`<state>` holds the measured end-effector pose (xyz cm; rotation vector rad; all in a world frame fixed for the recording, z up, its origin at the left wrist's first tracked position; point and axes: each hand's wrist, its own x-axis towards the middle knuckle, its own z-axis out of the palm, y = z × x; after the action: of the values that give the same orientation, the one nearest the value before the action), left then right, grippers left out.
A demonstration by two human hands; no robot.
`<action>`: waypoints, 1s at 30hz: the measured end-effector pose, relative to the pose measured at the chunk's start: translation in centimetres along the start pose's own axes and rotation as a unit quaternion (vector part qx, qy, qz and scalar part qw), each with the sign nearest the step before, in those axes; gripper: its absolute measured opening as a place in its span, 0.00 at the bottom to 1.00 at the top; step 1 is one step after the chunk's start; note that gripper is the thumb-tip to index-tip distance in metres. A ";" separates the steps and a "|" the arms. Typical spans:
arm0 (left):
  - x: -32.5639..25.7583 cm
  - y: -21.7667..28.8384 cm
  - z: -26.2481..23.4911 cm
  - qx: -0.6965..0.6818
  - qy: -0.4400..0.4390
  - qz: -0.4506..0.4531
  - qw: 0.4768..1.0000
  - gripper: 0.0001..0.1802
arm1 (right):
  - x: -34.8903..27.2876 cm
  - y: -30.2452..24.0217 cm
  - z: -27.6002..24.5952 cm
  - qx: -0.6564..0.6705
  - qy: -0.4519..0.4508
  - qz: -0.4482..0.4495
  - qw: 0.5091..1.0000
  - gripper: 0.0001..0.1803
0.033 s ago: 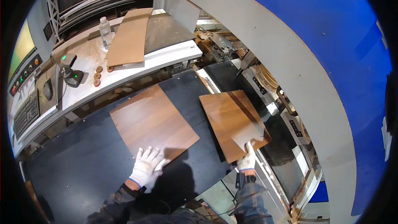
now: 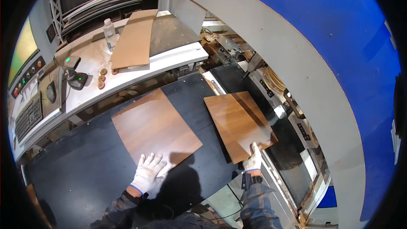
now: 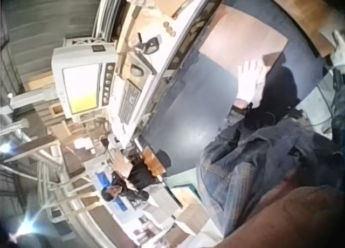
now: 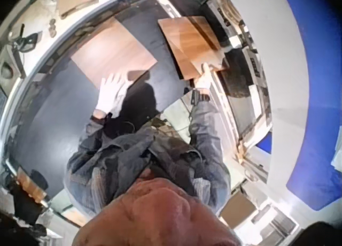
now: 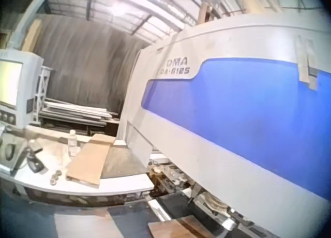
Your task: Assembling and inspecting furniture panels within a factory workshop environment.
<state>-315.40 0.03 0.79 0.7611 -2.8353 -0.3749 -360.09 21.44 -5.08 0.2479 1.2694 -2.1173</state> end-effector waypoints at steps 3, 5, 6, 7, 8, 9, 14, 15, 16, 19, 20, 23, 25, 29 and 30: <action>-4.3 -1.3 -2.1 0.034 -0.088 0.033 0.995 0.38 | 3.2 0.4 2.7 -0.044 0.007 -0.016 0.999 0.19; -6.5 -1.6 -2.7 0.031 -0.118 0.044 0.992 0.38 | 3.7 -0.9 4.4 -0.095 -0.002 0.011 0.995 0.26; -7.4 -1.6 -2.9 0.033 -0.117 0.046 0.991 0.38 | 3.2 -2.0 4.9 -0.298 0.038 -0.030 0.953 0.30; -8.4 -1.5 -3.2 0.036 -0.118 0.048 0.991 0.38 | 2.3 -3.4 5.3 -0.478 0.075 -0.064 0.873 0.35; -9.0 -1.5 -3.3 0.040 -0.117 0.049 0.991 0.37 | 1.0 -4.0 5.7 -0.614 0.114 -0.119 0.772 0.43; -9.8 -1.2 -3.4 0.073 -0.125 0.057 0.988 0.39 | -0.6 -4.7 6.1 -0.695 0.117 -0.207 0.679 0.52; -12.3 4.5 -3.2 0.045 -0.061 -0.175 0.982 0.48 | -5.4 -1.2 9.4 -0.847 -0.120 -0.271 0.441 0.59; -12.4 6.0 -2.8 0.062 -0.056 -0.232 0.969 0.50 | -5.2 -0.3 10.2 -0.864 -0.112 -0.256 0.418 0.56; -12.5 7.3 -2.5 0.078 -0.051 -0.288 0.953 0.52 | -4.6 0.3 10.9 -0.865 -0.094 -0.281 0.405 0.51; -12.3 9.8 -1.4 0.083 -0.064 -0.382 0.918 0.56 | -1.7 1.3 12.2 -0.849 -0.080 -0.328 0.406 0.43; -12.3 10.4 -1.0 0.089 -0.068 -0.407 0.906 0.56 | -0.7 1.7 12.4 -0.841 -0.075 -0.348 0.408 0.43; -12.4 10.5 -0.2 0.111 -0.062 -0.417 0.900 0.57 | 2.9 2.3 13.1 -0.809 -0.084 -0.409 0.414 0.41; -12.4 10.2 0.3 0.127 -0.056 -0.422 0.896 0.58 | 5.1 2.7 13.8 -0.792 -0.086 -0.440 0.415 0.40; -12.5 9.6 1.0 0.131 -0.039 -0.424 0.895 0.58 | 8.8 3.3 16.0 -0.781 -0.088 -0.455 0.419 0.40; -12.6 9.6 1.1 0.135 -0.038 -0.422 0.896 0.58 | 9.5 3.3 16.5 -0.789 -0.087 -0.448 0.410 0.40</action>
<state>-309.42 14.78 1.10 2.0648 -2.4778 -0.1049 -362.71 2.40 -3.38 -1.7096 2.8794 -0.3477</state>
